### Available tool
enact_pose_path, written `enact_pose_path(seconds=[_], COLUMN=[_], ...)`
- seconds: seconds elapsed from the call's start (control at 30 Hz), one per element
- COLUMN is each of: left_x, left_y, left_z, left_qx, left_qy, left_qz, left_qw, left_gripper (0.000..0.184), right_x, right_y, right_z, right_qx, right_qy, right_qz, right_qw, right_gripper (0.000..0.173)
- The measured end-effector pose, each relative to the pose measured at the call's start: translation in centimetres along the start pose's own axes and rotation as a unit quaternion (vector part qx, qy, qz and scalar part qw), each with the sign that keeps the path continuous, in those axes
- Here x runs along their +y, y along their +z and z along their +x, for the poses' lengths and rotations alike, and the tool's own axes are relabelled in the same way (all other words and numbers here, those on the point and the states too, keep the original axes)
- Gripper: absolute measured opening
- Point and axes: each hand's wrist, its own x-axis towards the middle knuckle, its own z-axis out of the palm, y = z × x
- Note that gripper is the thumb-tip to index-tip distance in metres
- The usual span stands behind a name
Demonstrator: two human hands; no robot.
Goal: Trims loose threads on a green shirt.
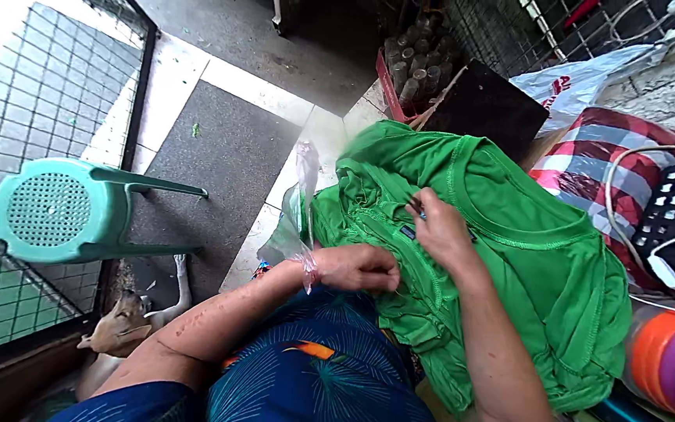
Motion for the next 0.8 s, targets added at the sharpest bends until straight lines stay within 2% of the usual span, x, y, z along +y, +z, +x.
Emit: enact_pose_path(seconds=[0.1,0.17,0.27,0.3,0.33,0.4,0.43,0.53,0.63,0.73,0.8], left_x=[1.7,2.6,3.4,3.6,3.8,3.6,3.4,2.1,-0.4,-3.1,-3.7], left_y=[1.2,1.9,2.7,2.8,2.7,1.9,1.3,-0.7,-2.5,-3.4,-3.7], left_z=[0.4,0.8,1.0,0.8,0.4,-1.1,-2.1,-5.3,-6.7,-6.9,-7.2], left_qx=[-0.057,-0.080,-0.107,-0.109,-0.105,-0.069,-0.033,0.148,0.333,0.410,0.404], left_qy=[0.045,0.069,0.073,0.067,0.055,0.047,0.052,0.038,-0.048,-0.146,-0.203], left_qz=[0.015,0.016,0.018,0.026,0.039,0.067,0.073,0.083,0.184,0.288,0.298], left_qw=[0.997,0.994,0.991,0.992,0.992,0.994,0.995,0.985,0.923,0.853,0.841], left_gripper=[0.023,0.022,0.022,0.021,0.022,0.022,0.022,0.027,0.021,0.019,0.024], right_x=[-1.2,-4.0,-8.4,-9.5,-10.1,-9.7,-9.1,-6.5,-5.6,-5.5,-5.3], right_y=[-0.3,-0.8,0.8,1.7,2.8,4.5,4.7,4.2,3.0,2.6,2.8], right_z=[0.5,1.4,3.2,3.7,4.3,5.6,6.3,6.6,5.4,4.6,4.5], right_qx=[0.040,0.029,-0.004,-0.016,-0.023,-0.030,-0.048,-0.032,0.029,0.067,0.084], right_qy=[-0.077,-0.086,-0.089,-0.092,-0.099,-0.083,-0.056,-0.044,-0.082,-0.121,-0.137], right_qz=[0.146,0.190,0.166,0.128,0.086,0.050,0.064,0.149,0.203,0.236,0.258], right_qw=[0.985,0.978,0.982,0.987,0.991,0.995,0.995,0.987,0.975,0.962,0.953], right_gripper=[0.029,0.038,0.080,0.084,0.075,0.034,0.026,0.024,0.022,0.016,0.014])
